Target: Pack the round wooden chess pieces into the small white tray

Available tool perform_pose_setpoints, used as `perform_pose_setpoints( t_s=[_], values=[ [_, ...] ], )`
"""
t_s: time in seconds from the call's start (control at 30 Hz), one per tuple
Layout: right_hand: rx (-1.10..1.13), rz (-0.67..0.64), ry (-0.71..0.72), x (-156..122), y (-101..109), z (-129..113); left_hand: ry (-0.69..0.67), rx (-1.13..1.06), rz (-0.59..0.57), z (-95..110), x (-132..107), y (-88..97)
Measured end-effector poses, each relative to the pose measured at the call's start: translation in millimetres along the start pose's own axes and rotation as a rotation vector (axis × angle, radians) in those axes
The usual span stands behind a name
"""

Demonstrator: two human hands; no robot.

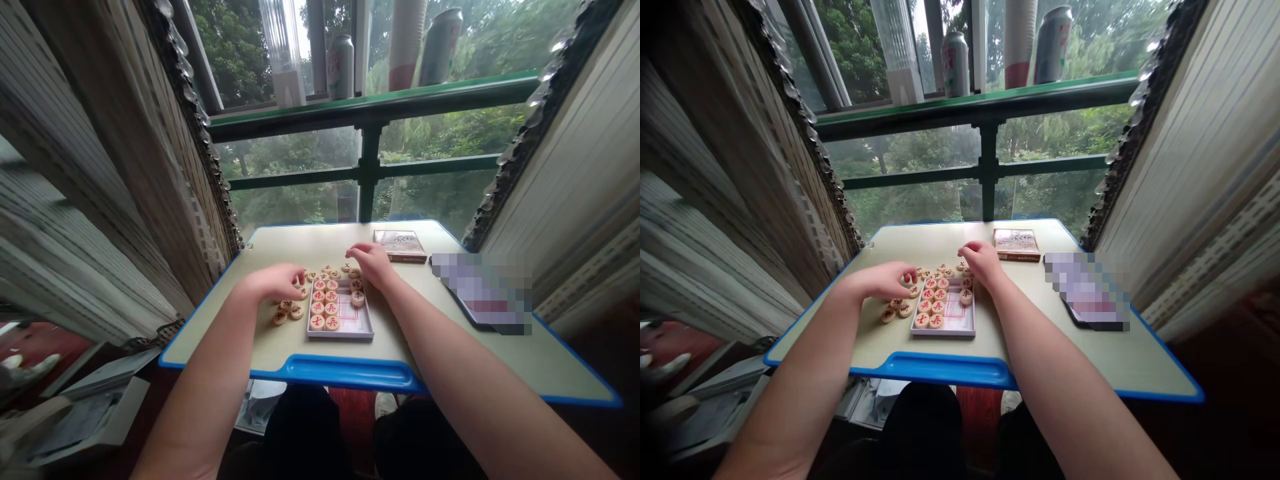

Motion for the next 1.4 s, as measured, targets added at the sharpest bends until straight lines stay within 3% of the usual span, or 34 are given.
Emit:
perform_pose_setpoints(
  t_s=[0.27,0.43,0.6,0.77,0.87,1.07,1.27,1.4],
  values=[
    [-0.233,-0.126,0.056,-2,-22,-5,0.025,0.026,-0.039,1,1,-2.9],
    [-0.312,-0.033,0.054,-2,-10,-6,-0.014,-0.03,-0.01,2,3,-3.5],
    [-0.351,0.019,0.033,-1,-3,-2,-0.024,-0.063,0.087,1,4,2.5],
    [-0.42,0.021,0.04,-2,-5,-3,-0.024,-0.125,0.348,4,-2,27.4],
    [-0.447,0.007,0.04,-1,-6,-2,-0.089,-0.122,0.455,15,-5,35.9],
    [-0.441,-0.019,0.039,1,-5,2,-0.237,-0.147,0.516,38,-10,36.7],
    [-0.45,0.016,0.013,3,1,7,-0.482,-0.248,0.432,79,-20,24.0],
    [-0.499,-0.001,0.012,4,0,9,-0.546,-0.194,0.433,95,-27,19.4]
  ],
)
Point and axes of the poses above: each hand's wrist, its own x-axis towards the middle knuckle, its own y-axis out of the back of the hand, z = x × y, the point moved 9 cm from there along x, towards the middle knuckle, and after that the axes turned 6 degrees about -z, right-handed, at the moved point
